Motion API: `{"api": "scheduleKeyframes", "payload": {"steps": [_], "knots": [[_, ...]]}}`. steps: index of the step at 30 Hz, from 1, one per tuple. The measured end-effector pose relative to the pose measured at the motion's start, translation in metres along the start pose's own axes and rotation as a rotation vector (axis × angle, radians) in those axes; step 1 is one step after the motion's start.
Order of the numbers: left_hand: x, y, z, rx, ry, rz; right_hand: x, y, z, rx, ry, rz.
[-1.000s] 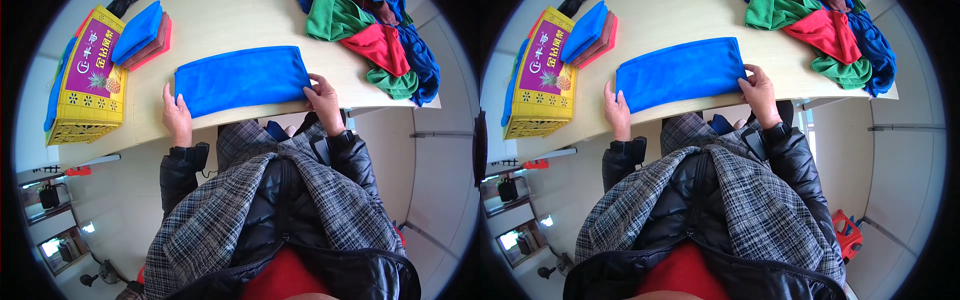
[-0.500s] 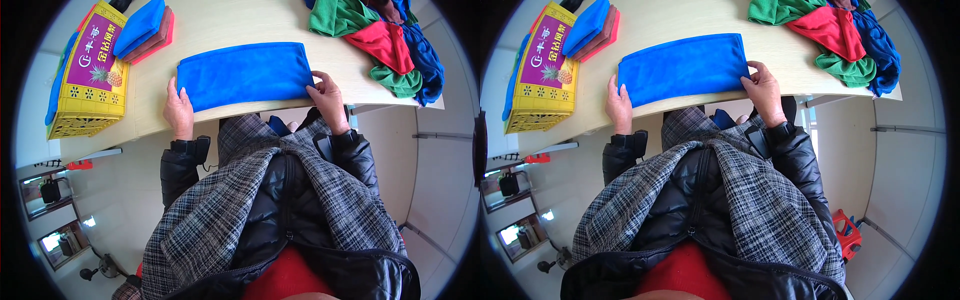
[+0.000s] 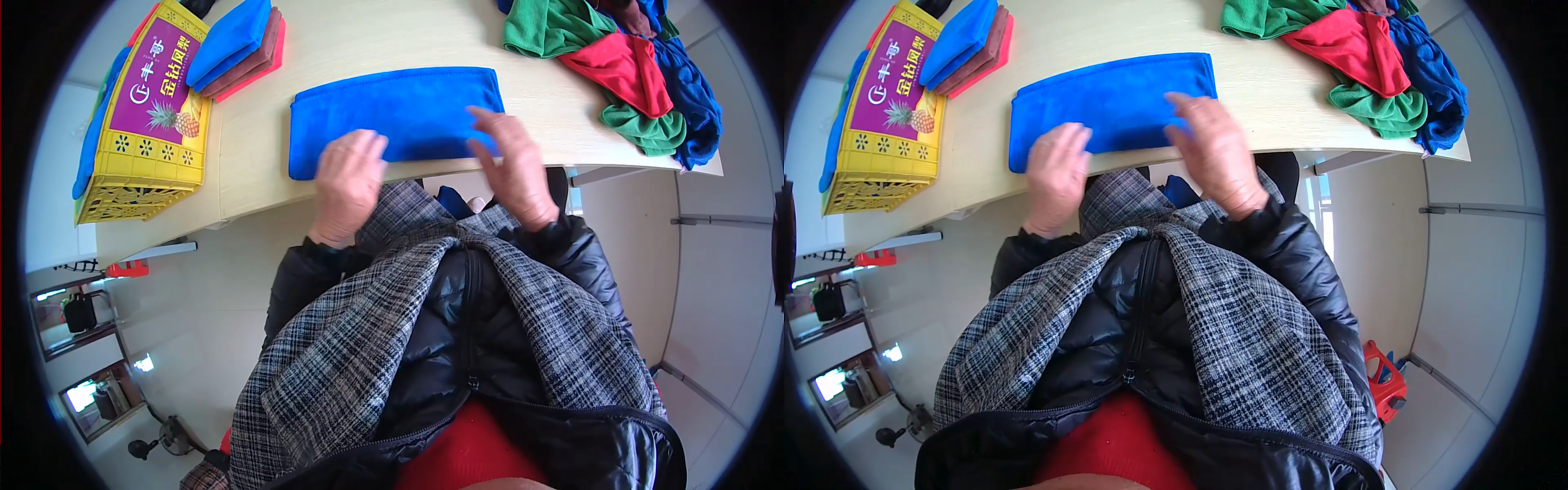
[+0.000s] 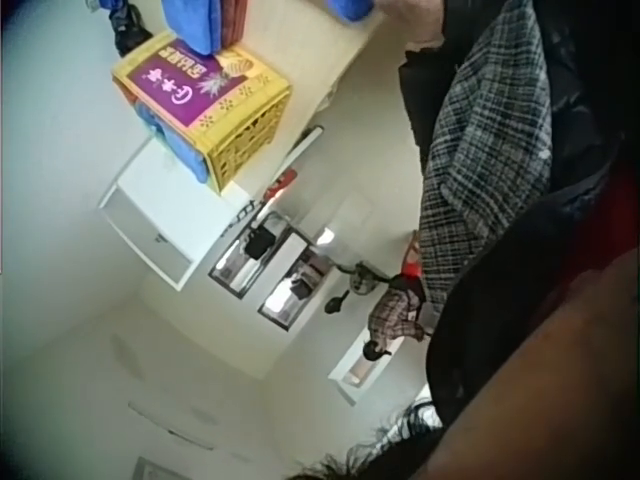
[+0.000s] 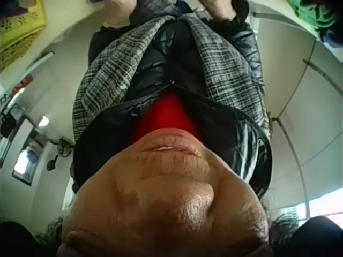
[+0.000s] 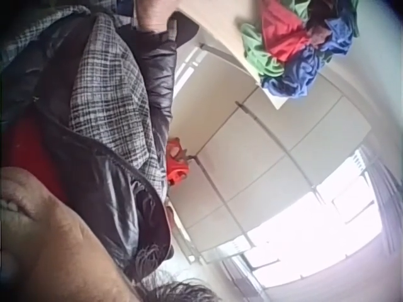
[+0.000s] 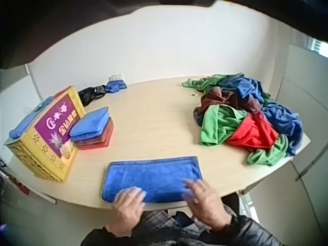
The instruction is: The person folds a blue cloth by hand, smoothing it on the table, and places it onto a stack of cloths. They then pick up a red cloth, fold it into a smaller square, and place it on the same stack.
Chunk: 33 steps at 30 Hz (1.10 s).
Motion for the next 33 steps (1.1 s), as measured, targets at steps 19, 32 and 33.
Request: {"api": "scheduleKeyframes", "payload": {"steps": [19, 32, 33], "knots": [[-0.009, -0.002, -0.052, 0.265, 0.01, 0.08, 0.049, 0.019, -0.079, 0.404, 0.388, 0.414], [0.032, 0.006, -0.032, 0.23, -0.033, 0.214, 0.052, 0.024, -0.092, 0.462, 0.325, 0.509], [0.035, 0.008, -0.032, 0.236, -0.034, 0.22, 0.046, 0.024, -0.093, 0.451, 0.344, 0.511]]}}
Point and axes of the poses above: each hand's wrist, its own y-axis away from the middle knuckle, its own z-axis out of the back of the hand, x = y × z, the point moved 9 cm from there along -y, towards the middle knuckle, and after that the axes turned 11 degrees about y, right-handed, at the moved point
